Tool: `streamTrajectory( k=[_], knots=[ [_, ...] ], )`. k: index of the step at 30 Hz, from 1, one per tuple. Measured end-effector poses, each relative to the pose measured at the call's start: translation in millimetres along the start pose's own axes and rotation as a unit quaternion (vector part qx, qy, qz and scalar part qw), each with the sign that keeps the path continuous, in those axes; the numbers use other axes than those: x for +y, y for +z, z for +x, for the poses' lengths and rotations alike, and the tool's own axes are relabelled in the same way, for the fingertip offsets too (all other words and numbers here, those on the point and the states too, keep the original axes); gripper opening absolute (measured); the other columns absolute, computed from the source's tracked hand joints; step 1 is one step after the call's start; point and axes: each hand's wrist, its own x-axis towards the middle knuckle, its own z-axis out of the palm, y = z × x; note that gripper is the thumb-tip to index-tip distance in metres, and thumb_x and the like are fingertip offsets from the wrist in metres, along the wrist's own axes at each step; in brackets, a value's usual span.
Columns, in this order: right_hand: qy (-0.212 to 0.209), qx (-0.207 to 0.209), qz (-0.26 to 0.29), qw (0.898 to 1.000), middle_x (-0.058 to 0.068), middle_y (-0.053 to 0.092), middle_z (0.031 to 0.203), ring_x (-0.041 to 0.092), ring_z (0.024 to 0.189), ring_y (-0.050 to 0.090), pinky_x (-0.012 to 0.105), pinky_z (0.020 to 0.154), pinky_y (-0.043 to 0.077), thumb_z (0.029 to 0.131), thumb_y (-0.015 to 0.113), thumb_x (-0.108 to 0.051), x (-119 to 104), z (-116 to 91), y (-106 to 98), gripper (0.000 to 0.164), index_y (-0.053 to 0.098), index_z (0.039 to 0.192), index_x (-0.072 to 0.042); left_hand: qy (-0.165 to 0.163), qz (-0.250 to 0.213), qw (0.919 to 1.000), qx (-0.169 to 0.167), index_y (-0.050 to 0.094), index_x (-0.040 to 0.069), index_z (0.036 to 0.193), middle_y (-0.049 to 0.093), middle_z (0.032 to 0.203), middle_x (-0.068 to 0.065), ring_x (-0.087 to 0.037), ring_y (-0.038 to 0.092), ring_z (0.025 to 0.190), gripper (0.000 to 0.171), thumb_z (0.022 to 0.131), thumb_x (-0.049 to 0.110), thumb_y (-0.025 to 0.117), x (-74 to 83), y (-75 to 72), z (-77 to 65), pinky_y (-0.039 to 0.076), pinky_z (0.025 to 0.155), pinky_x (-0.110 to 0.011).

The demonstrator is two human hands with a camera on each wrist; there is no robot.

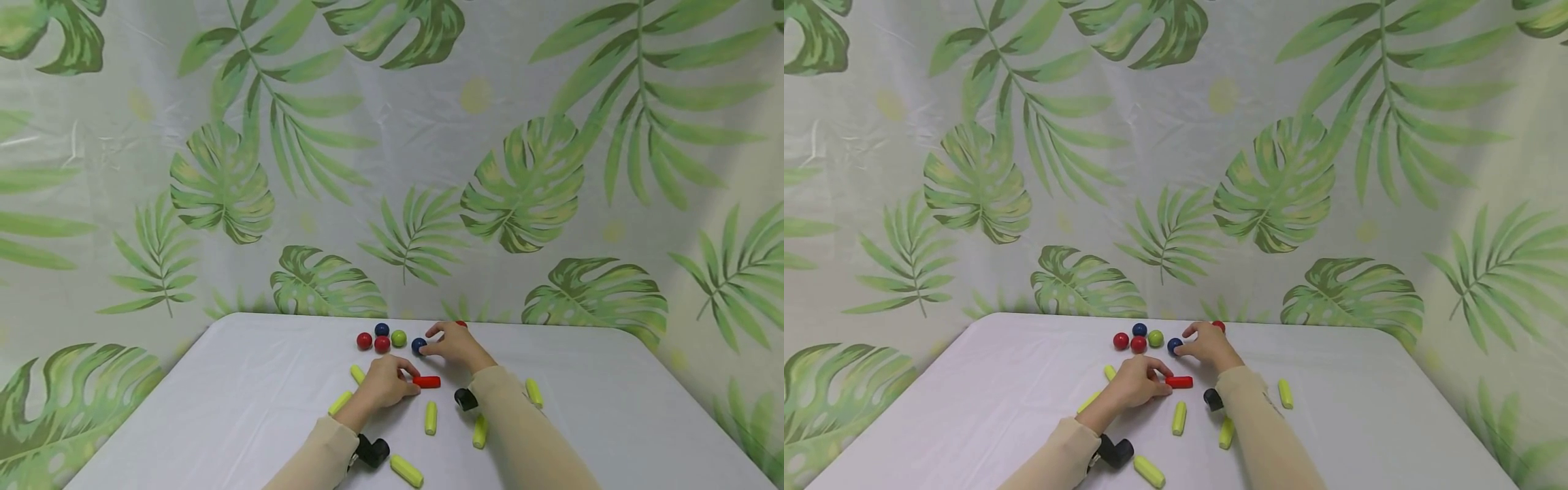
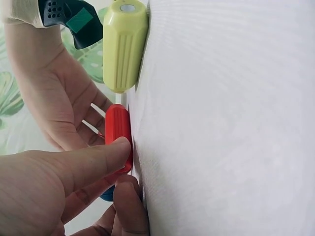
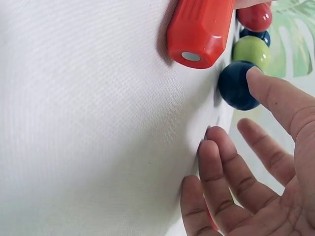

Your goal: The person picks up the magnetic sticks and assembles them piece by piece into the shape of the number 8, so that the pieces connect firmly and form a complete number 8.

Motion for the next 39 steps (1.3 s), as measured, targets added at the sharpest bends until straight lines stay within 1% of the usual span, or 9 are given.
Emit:
streamTrajectory(
  k=[8,12,17,25,28,32,36,39],
  knots=[
    [-0.012,0.003,-0.006,1.000,0.015,0.075,0.118,0.029,0.103,0.068,0.046,0.094,0.057,0.090,0.087,-0.031,-4.4,-0.3,1.2,0.041,0.074,0.122,-0.009,-0.008,-0.001,1.0000,-0.002,0.083,0.011,0.103,0.062,0.081,-0.002,-0.019,0.053,0.077,0.014,0.089,0.011,0.086,0.3,1.3,1.2,0.039,0.066,-0.027],
    [-0.016,0.005,-0.009,1.000,0.014,0.074,0.118,0.027,0.102,0.068,0.043,0.091,0.058,0.090,0.088,-0.030,-7.0,0.3,3.1,0.039,0.074,0.120,-0.010,-0.009,0.000,1.0000,-0.002,0.083,0.011,0.102,0.062,0.081,-0.002,-0.018,0.053,0.077,0.013,0.089,0.011,0.086,0.7,1.3,1.4,0.039,0.065,-0.027],
    [-0.015,0.006,-0.019,1.000,0.012,0.074,0.115,0.026,0.099,0.067,0.039,0.087,0.057,0.090,0.088,-0.030,-10.0,1.4,4.5,0.035,0.075,0.117,-0.011,-0.007,0.000,1.0000,-0.002,0.083,0.011,0.102,0.062,0.081,-0.002,-0.018,0.053,0.076,0.013,0.089,0.012,0.086,0.8,1.4,2.2,0.039,0.065,-0.027],
    [-0.011,0.007,-0.027,1.000,0.012,0.074,0.114,0.024,0.096,0.066,0.039,0.085,0.057,0.091,0.087,-0.030,-8.7,2.5,4.6,0.034,0.075,0.117,-0.011,-0.016,-0.002,0.9999,-0.003,0.083,0.012,0.101,0.063,0.081,-0.003,-0.020,0.054,0.077,0.012,0.090,0.012,0.086,1.1,2.4,3.6,0.040,0.066,-0.028],
    [-0.010,0.004,-0.023,1.000,0.011,0.075,0.112,0.024,0.094,0.066,0.038,0.084,0.057,0.092,0.086,-0.030,-7.3,2.1,4.0,0.035,0.075,0.118,-0.010,-0.018,-0.001,0.9998,-0.002,0.084,0.012,0.102,0.063,0.082,-0.002,-0.020,0.054,0.078,0.013,0.090,0.012,0.086,0.7,2.5,3.5,0.040,0.066,-0.028],
    [-0.009,-0.002,-0.009,1.000,0.011,0.075,0.111,0.024,0.093,0.065,0.039,0.086,0.057,0.094,0.085,-0.028,-5.5,-0.2,2.6,0.033,0.074,0.118,-0.008,-0.019,0.000,0.9998,0.000,0.084,0.012,0.102,0.064,0.082,-0.002,-0.020,0.054,0.078,0.013,0.089,0.012,0.086,0.0,2.7,3.2,0.039,0.067,-0.028],
    [-0.012,-0.010,-0.001,1.000,0.011,0.075,0.112,0.024,0.095,0.065,0.042,0.089,0.057,0.095,0.084,-0.028,-2.8,-3.6,-0.4,0.033,0.073,0.118,-0.008,-0.021,-0.005,0.9998,0.002,0.084,0.012,0.101,0.064,0.080,-0.002,-0.019,0.055,0.075,0.012,0.089,0.012,0.087,-1.2,2.3,3.2,0.040,0.064,-0.027],
    [-0.017,-0.015,0.000,1.000,0.011,0.075,0.109,0.022,0.091,0.066,0.039,0.084,0.056,0.095,0.084,-0.027,0.1,-4.4,-3.8,0.034,0.073,0.120,-0.007,-0.028,-0.015,0.9995,-0.002,0.084,0.012,0.101,0.064,0.078,-0.002,-0.017,0.056,0.068,0.012,0.089,0.012,0.087,-2.5,1.2,3.9,0.042,0.059,-0.025]
  ],
)
